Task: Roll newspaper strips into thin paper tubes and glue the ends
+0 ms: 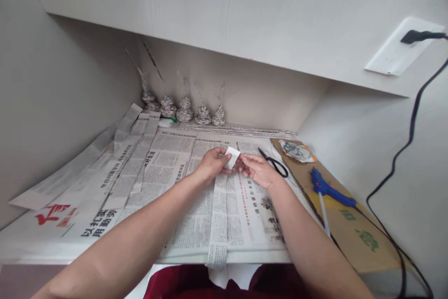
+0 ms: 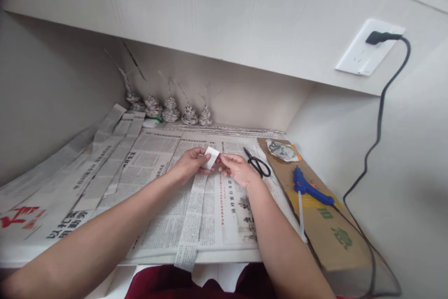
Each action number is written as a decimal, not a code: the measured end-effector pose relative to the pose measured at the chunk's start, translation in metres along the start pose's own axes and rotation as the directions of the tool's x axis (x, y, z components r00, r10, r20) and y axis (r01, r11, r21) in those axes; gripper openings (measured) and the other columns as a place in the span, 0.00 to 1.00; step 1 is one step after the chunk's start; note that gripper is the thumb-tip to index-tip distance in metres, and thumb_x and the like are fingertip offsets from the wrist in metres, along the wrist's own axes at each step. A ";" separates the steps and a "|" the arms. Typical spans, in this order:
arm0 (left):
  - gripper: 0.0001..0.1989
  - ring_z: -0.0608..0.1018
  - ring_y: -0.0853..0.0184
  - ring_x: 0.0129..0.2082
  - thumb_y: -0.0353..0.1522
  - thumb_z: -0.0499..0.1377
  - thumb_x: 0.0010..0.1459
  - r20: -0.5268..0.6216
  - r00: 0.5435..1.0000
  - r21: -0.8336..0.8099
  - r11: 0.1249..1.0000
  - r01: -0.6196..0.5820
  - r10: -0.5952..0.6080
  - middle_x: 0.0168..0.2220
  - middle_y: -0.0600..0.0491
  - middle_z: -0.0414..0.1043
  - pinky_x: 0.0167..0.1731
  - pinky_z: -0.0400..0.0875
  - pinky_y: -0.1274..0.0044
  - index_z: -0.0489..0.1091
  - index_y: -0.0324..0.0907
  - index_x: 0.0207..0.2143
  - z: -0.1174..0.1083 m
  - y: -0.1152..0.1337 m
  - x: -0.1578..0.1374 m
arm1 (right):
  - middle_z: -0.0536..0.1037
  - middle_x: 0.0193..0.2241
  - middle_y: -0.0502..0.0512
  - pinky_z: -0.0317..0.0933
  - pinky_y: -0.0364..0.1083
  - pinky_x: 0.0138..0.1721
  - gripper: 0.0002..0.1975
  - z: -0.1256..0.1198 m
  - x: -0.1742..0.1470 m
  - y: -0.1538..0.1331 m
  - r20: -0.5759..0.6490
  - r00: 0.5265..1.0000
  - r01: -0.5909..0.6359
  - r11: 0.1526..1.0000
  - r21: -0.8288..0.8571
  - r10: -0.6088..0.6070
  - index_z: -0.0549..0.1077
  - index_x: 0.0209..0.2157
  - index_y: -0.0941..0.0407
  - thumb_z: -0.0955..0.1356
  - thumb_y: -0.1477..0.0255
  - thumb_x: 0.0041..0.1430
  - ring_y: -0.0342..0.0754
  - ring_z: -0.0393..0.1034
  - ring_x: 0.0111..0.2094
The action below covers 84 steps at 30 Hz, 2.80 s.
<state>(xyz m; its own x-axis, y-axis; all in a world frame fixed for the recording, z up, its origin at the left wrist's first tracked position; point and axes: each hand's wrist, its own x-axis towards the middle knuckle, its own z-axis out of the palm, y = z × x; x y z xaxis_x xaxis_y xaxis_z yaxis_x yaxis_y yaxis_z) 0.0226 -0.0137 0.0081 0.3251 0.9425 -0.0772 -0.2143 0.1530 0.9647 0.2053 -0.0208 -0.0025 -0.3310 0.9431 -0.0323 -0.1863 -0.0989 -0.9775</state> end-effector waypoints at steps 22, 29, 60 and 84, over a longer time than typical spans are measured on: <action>0.15 0.77 0.67 0.24 0.38 0.64 0.50 0.059 0.998 0.042 0.999 0.002 -0.004 0.25 0.49 0.74 0.23 0.73 0.78 0.67 0.36 0.34 0.001 -0.006 -0.001 | 0.74 0.23 0.53 0.52 0.39 0.20 0.16 0.004 0.003 0.002 -0.024 0.998 0.049 0.994 -0.098 -0.052 0.77 0.41 0.57 0.71 0.63 0.51 0.41 0.65 0.24; 0.13 0.77 0.67 0.23 0.37 0.64 0.50 0.025 1.000 0.050 0.999 0.016 -0.017 0.25 0.48 0.75 0.22 0.73 0.78 0.67 0.36 0.33 0.003 -0.004 -0.004 | 0.73 0.21 0.52 0.50 0.40 0.20 0.16 0.011 0.001 -0.002 -0.048 0.997 0.054 0.994 -0.097 -0.059 0.78 0.38 0.57 0.72 0.63 0.49 0.40 0.64 0.23; 0.13 0.69 0.72 0.13 0.34 0.64 0.47 0.158 0.987 0.226 0.974 -0.016 -0.021 0.16 0.55 0.67 0.14 0.61 0.81 0.62 0.40 0.25 0.000 0.009 -0.009 | 0.74 0.26 0.56 0.52 0.41 0.20 0.22 0.006 0.000 -0.012 -0.114 0.993 0.021 1.000 0.005 -0.021 0.76 0.33 0.58 0.66 0.53 0.54 0.44 0.65 0.26; 0.15 0.77 0.65 0.26 0.39 0.59 0.54 0.420 0.720 0.309 0.833 0.459 -0.553 0.25 0.51 0.73 0.22 0.71 0.77 0.66 0.41 0.42 -0.026 0.012 -0.177 | 0.68 0.19 0.47 0.45 0.37 0.13 0.13 0.003 0.006 -0.010 -0.274 0.957 0.183 0.937 0.297 -0.100 0.69 0.26 0.58 0.74 0.66 0.44 0.37 0.59 0.19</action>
<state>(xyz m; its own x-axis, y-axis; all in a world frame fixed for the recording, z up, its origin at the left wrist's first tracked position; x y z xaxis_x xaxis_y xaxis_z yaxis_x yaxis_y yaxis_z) -0.0619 -0.1708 0.0270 0.7390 0.4694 -0.4832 0.2555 0.4684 0.8458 0.2021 -0.0156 0.0072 -0.0445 0.9990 0.0101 -0.5105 -0.0141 -0.8598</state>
